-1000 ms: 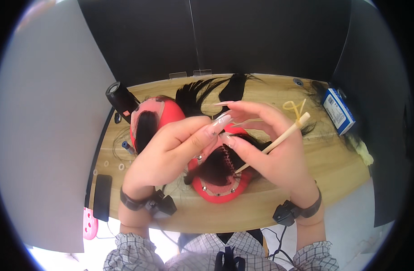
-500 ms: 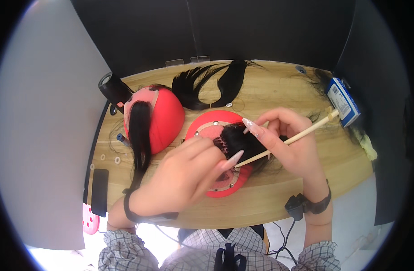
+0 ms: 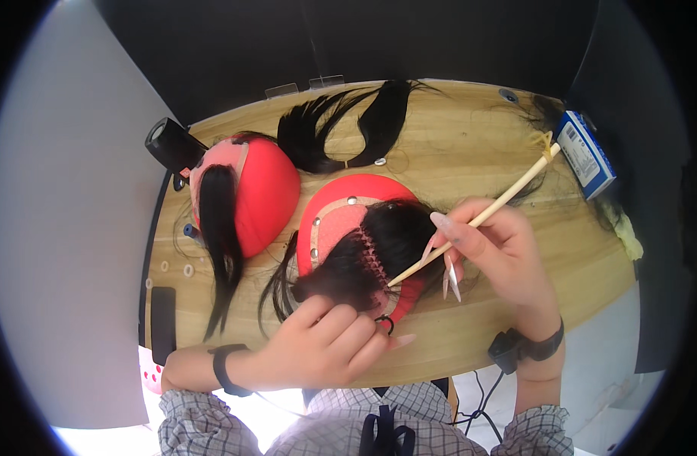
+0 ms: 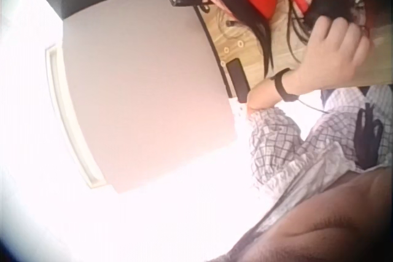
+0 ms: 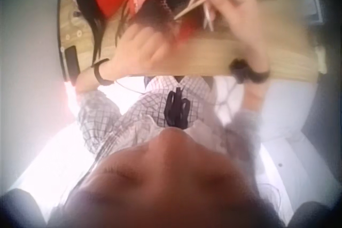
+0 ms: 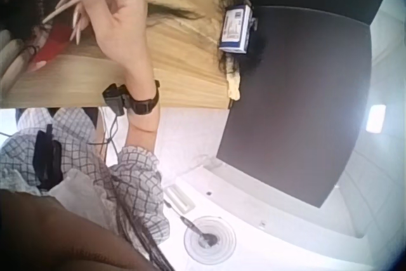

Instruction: Manually weaving or attaching hair strands to a base on a mannequin head using a small hook tool.

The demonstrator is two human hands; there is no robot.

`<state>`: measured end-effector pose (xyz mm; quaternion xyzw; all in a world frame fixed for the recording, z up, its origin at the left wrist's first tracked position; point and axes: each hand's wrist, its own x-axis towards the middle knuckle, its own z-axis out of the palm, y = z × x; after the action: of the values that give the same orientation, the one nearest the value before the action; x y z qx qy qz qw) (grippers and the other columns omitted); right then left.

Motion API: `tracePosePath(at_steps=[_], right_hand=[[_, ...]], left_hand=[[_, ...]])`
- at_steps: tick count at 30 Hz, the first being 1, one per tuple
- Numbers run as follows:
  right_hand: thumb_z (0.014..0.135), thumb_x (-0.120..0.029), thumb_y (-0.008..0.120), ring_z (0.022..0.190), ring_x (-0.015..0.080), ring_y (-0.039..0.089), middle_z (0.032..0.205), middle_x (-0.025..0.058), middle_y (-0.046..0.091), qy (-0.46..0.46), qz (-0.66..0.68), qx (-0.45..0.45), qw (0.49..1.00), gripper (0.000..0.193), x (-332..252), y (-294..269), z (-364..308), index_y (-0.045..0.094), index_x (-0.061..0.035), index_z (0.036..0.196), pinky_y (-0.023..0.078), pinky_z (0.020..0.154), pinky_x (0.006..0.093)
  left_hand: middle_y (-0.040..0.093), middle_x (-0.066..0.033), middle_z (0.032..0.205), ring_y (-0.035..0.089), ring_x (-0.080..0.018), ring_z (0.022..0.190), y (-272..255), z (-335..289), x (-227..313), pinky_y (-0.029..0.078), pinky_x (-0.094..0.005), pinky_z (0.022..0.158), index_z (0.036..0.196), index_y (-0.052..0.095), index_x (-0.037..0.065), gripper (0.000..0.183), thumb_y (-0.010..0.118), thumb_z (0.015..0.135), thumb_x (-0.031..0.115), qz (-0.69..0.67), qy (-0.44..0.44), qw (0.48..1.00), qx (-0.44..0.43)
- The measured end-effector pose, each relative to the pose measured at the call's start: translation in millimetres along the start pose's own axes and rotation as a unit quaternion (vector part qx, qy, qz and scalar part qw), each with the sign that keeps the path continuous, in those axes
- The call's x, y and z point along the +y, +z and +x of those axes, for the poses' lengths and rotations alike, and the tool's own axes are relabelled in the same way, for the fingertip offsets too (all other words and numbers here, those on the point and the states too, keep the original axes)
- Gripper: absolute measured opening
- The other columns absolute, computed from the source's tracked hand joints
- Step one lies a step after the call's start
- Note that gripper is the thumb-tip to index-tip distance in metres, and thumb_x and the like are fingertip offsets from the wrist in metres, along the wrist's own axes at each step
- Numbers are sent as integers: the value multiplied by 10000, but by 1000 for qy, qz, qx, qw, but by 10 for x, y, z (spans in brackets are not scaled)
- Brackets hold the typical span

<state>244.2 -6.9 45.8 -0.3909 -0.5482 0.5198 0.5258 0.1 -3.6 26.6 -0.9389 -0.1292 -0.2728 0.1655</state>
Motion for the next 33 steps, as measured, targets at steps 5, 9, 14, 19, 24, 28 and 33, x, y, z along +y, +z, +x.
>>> tracePosePath(at_steps=[5, 9, 14, 19, 24, 28, 33], right_hand=[[1001, -124, 571, 597, 61, 568, 777, 45, 646, 16, 24, -5, 1000, 187, -28, -7, 27, 676, 23, 1050, 464, 550, 194], [1006, -123, 562, 585, 62, 571, 785, 55, 656, 21, 22, 6, 1000, 194, 0, 16, 41, 674, 25, 1061, 461, 538, 188], [1001, -150, 580, 572, 68, 576, 790, 73, 664, 14, 17, 10, 1000, 217, 56, 7, 46, 666, 41, 1056, 463, 528, 190], [1006, -206, 581, 549, 69, 574, 730, 61, 641, 21, 35, 33, 999, 253, 63, 39, 64, 647, 38, 1007, 454, 516, 189], [1012, -254, 574, 522, 71, 564, 680, 46, 614, 21, 54, 49, 997, 289, 101, 72, 94, 627, 25, 955, 446, 501, 189], [1010, -281, 577, 514, 76, 560, 665, 49, 606, 43, 61, 54, 996, 313, 98, 95, 96, 608, 12, 904, 445, 494, 194], [1008, -297, 580, 510, 82, 555, 647, 48, 594, 35, 73, 66, 995, 328, 138, 115, 90, 593, 5, 880, 440, 488, 198]], left_hand=[[478, 8, 682, 459, -135, 613, -26, 102, -187, 353, -263, 582, 726, 570, 93, 213, 744, 766, 211, 28, 33, 999, 18], [494, 12, 717, 478, -126, 642, -76, 106, -193, 341, -266, 586, 709, 539, 99, 195, 708, 761, 182, 21, 71, 997, -20], [459, 18, 687, 453, -111, 615, -86, 58, -200, 313, -253, 553, 661, 508, 114, 264, 710, 792, 222, 20, 97, 995, 7], [476, 38, 684, 420, -114, 588, -150, 54, -292, 343, -250, 563, 723, 568, 148, 194, 712, 801, 252, -33, 217, 975, 32], [429, 16, 679, 452, -117, 601, -109, 149, -261, 388, -234, 590, 691, 542, 130, 274, 667, 887, 274, 64, 195, 974, 96], [412, 20, 681, 455, -114, 602, -57, 247, -312, 376, -233, 576, 710, 570, 123, 234, 669, 884, 243, 105, 191, 974, 56], [378, 18, 672, 437, -112, 597, 67, 165, -318, 294, -248, 522, 688, 542, 123, 217, 692, 835, 182, 91, 121, 988, 0]])
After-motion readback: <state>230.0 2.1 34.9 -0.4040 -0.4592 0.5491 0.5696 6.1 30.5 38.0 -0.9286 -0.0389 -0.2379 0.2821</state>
